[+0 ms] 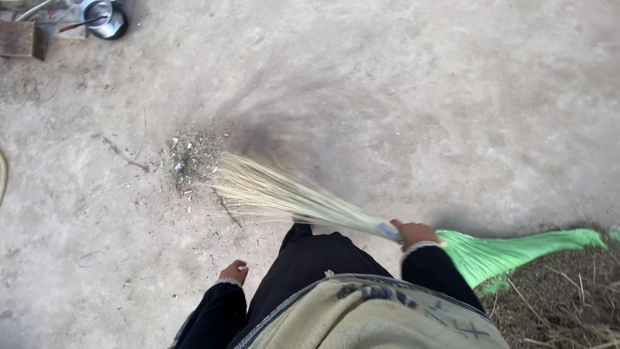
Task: The person sweeps a concrete floor by hand using a bundle of straw.
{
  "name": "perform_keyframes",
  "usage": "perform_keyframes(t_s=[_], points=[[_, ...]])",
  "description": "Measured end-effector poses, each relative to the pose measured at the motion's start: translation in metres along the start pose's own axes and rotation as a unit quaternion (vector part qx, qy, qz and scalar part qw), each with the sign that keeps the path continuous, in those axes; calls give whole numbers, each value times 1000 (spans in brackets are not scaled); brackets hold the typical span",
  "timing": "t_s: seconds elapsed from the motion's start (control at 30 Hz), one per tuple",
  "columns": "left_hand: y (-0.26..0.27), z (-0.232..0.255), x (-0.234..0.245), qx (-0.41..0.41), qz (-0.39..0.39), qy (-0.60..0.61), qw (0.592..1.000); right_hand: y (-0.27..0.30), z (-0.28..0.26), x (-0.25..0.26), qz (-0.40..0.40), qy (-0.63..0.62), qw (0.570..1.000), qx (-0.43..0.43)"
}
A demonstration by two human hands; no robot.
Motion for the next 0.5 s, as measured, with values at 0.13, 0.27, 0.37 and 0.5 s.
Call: perform_keyframes(t_s=[0.13,0.27,0.37,0.5], points=[[17,-9,-15,-2,-30,-61,998,67,107,8,131,-58,983,-112],[9,-4,-15,-36,-8,-71,997,124,188,-19,159,-121,952,-234],[0,9,-12,-72,22,-27,997,152,223,-58,114,-201,903,-361],[3,29,-21,-83,33,12,996,118,192,-106,112,-477,782,-386]])
Point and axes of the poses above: each hand's wrist, its own y-axis away from the middle knuckle, its own x-axis out of the back of the hand, z = x × y, the point moved 9 cm from there along -y, towards the middle knuckle, and after that the axes turned 3 degrees about z, right-handed, at the moved point
